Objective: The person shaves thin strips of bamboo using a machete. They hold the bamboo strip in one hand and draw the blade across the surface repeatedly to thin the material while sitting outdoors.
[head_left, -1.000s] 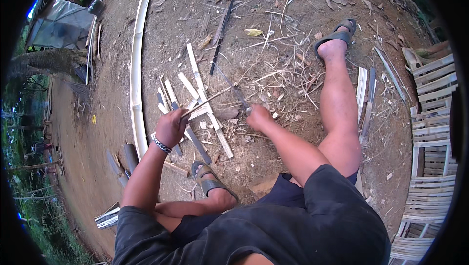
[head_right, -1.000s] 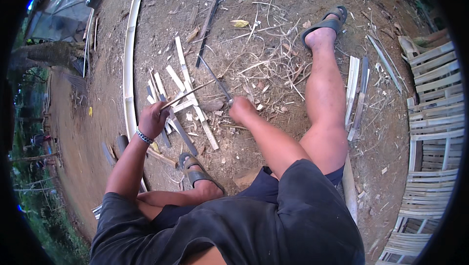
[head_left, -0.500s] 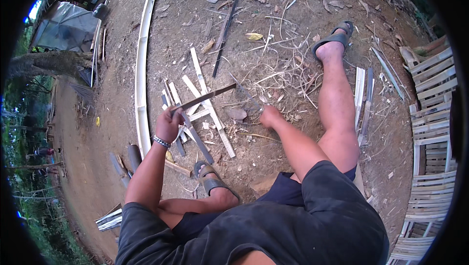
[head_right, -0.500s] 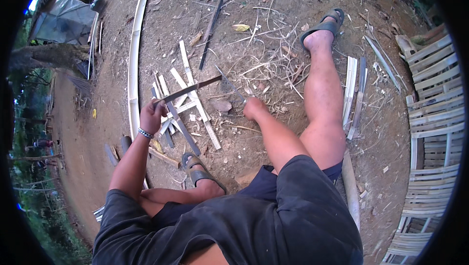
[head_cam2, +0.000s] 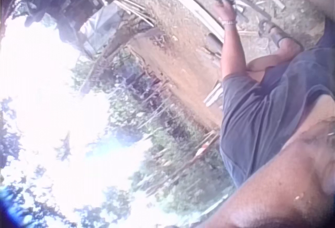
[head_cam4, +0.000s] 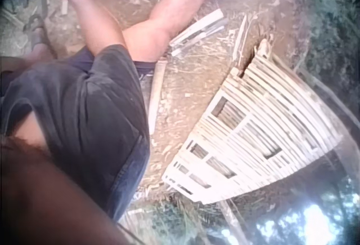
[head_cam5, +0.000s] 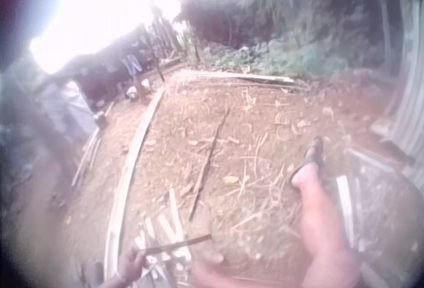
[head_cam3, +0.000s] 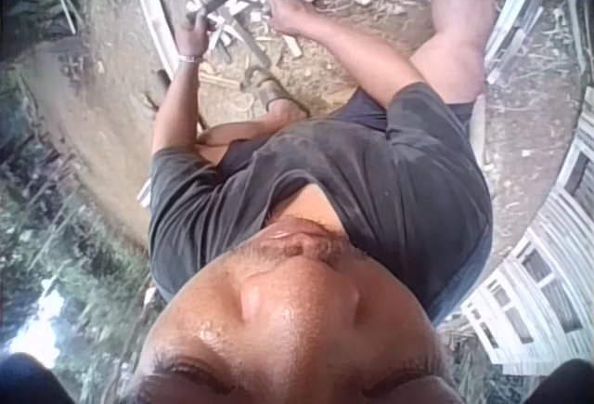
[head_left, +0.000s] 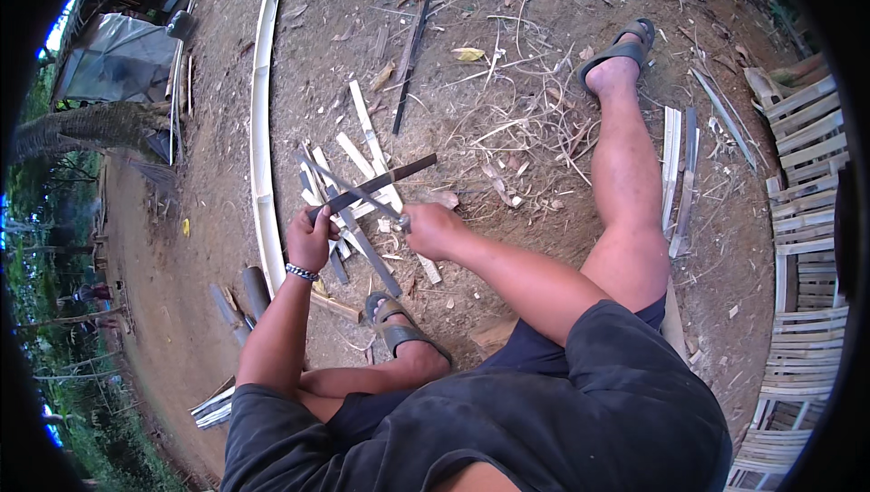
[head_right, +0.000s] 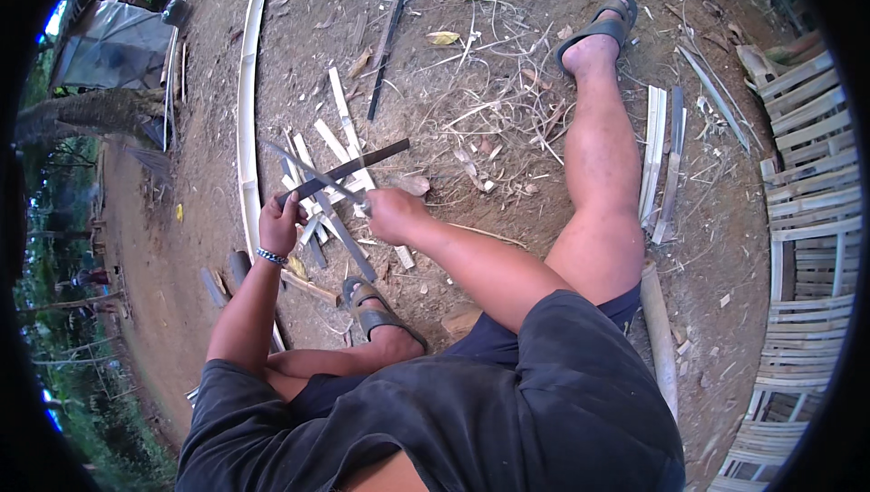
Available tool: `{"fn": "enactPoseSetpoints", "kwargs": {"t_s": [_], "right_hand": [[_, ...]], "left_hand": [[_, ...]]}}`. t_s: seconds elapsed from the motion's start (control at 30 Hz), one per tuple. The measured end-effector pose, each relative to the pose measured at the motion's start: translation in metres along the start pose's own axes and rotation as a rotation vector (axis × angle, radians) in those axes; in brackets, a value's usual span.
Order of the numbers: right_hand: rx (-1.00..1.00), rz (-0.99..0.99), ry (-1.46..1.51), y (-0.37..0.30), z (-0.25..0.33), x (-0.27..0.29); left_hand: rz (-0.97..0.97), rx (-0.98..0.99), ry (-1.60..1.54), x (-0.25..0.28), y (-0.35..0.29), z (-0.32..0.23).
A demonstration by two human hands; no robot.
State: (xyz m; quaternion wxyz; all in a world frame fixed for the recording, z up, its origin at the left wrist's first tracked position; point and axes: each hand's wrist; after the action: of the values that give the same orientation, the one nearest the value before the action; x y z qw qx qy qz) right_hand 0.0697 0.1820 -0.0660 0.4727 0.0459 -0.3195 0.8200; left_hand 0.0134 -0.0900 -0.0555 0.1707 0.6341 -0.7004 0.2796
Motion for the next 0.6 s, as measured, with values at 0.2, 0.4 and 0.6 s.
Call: {"fn": "enactPoseSetpoints", "kwargs": {"t_s": [0.2,0.4,0.6], "right_hand": [[-0.221,-0.096,0.033,0.033,-0.087,0.000],[-0.198,-0.074,-0.025,0.027,-0.077,0.010],[-0.346,-0.061,-0.120,0.035,-0.146,0.018]], "left_hand": [[0.024,-0.031,0.062,-0.023,-0.018,-0.046],[0.033,-0.042,0.102,-0.014,-0.015,-0.041],[-0.023,-0.001,0.080,-0.016,-0.010,-0.037]]}}
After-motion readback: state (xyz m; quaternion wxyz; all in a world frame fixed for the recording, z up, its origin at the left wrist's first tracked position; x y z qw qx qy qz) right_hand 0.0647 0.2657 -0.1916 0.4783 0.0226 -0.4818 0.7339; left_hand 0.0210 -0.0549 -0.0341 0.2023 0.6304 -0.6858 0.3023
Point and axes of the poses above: each hand's wrist, its own y-axis towards the middle knuckle, its own x-axis out of the back of the hand, z = x × y, and after that the axes turned 2 degrees about x, right-handed
